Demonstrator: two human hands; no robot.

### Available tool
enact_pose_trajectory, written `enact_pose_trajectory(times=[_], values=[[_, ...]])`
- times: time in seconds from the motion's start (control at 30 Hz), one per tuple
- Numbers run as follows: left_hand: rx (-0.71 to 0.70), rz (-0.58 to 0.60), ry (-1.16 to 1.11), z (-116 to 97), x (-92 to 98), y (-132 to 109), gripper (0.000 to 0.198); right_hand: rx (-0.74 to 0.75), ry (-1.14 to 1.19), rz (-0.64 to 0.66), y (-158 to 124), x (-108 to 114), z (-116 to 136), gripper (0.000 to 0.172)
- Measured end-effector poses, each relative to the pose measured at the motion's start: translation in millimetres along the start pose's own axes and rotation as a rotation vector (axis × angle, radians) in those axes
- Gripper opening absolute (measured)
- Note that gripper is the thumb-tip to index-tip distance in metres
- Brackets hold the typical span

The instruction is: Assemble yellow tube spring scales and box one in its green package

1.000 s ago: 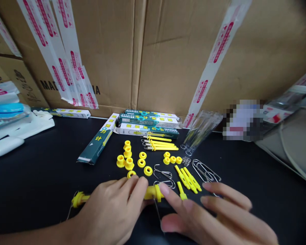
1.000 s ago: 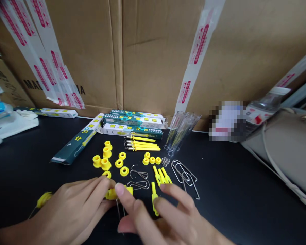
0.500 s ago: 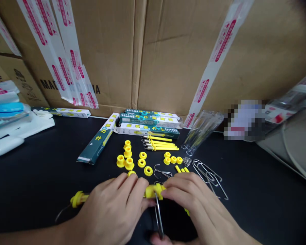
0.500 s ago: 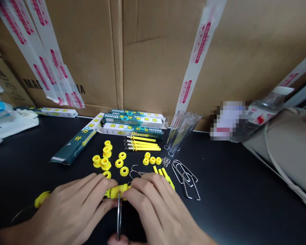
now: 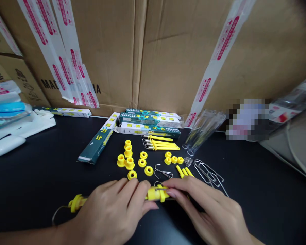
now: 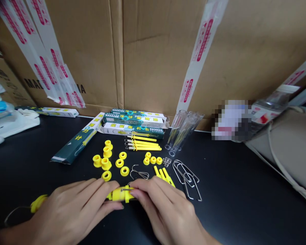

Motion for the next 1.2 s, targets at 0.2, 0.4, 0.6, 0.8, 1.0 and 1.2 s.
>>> enact_pose_trajectory(times=[0.2,0.4,0.6,0.8,1.0,1.2], values=[[-0.022,-0.087,0.006,-3,4.3,-1,0.034,0.047,-0.059,-0.018,2,2,7,0.022],[-0.004,-0.141,0.014,-4,14.2,4,0.041,0.121,0.017,0.076,11,1,13,0.037],[0.003,-0.106,0.005,-1,14.1,5,0.049,0.128,-0.003,0.107,11,-1,16,0.040],[-0.013,-0.094,0.020,-5,12.0,7,0.049,0.104,0.020,0.072,11,0,16,0.026],[-0.015,-0.101,-0.009,-6,15.3,5,0.048,0.078,0.012,0.061,3,3,17,0.025],[-0.022,-0.175,0.081,-10,20.2,5,0.043,0.102,0.047,0.032,7,2,18,0.024]])
Point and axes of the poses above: each hand's wrist, its own y-axis towards the middle knuckle, its own x-axis out of the back of the hand, z = x × y, the point moved 8 cm from there along y, towards the middle knuckle, and after that the axes turned 3 degrees about z, right-handed, at the moved point
